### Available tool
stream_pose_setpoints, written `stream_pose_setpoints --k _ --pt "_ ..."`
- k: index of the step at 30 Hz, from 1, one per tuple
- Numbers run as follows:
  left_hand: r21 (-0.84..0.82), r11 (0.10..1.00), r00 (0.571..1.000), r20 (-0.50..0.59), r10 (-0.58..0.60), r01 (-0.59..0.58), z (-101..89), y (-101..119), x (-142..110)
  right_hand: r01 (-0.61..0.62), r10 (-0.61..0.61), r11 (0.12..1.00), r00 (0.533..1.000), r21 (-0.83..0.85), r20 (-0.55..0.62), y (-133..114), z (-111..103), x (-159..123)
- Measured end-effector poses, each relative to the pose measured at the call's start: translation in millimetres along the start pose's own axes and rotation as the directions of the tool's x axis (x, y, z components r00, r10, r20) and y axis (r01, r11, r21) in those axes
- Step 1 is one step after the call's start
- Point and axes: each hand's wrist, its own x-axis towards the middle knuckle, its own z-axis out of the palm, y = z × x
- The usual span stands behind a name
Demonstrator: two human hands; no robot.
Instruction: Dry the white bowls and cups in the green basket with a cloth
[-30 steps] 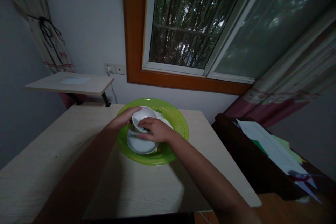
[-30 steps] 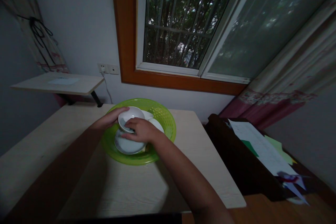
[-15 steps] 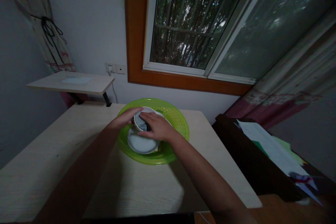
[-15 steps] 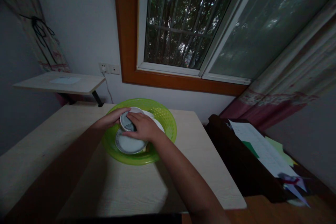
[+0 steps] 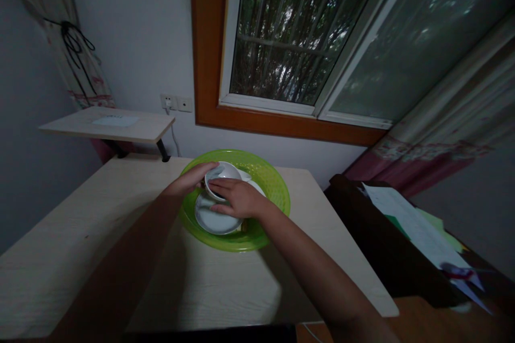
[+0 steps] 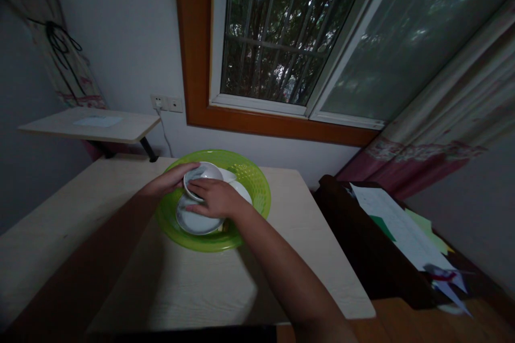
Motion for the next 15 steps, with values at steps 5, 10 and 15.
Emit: stream_pose_setpoints --k 5,10,15 --pt "0.026 0.999 0.999 -0.007 -0.034 0.034 -0.2 0 2 -0.119 0.114 0.981 0.993 -0.151 -0.042 3 16 3" --pt "0.074 0.997 1.000 -0.013 0.003 -0.002 -3.0 -3 4 -0.223 0.210 0.944 0.975 -0.242 -0.079 1 22 7" --pt "0.046 0.998 0.999 0.001 0.040 -0.040 -5.7 -6 6 -0.316 0.322 0.889 0.946 -0.331 -0.037 -10 10 9"
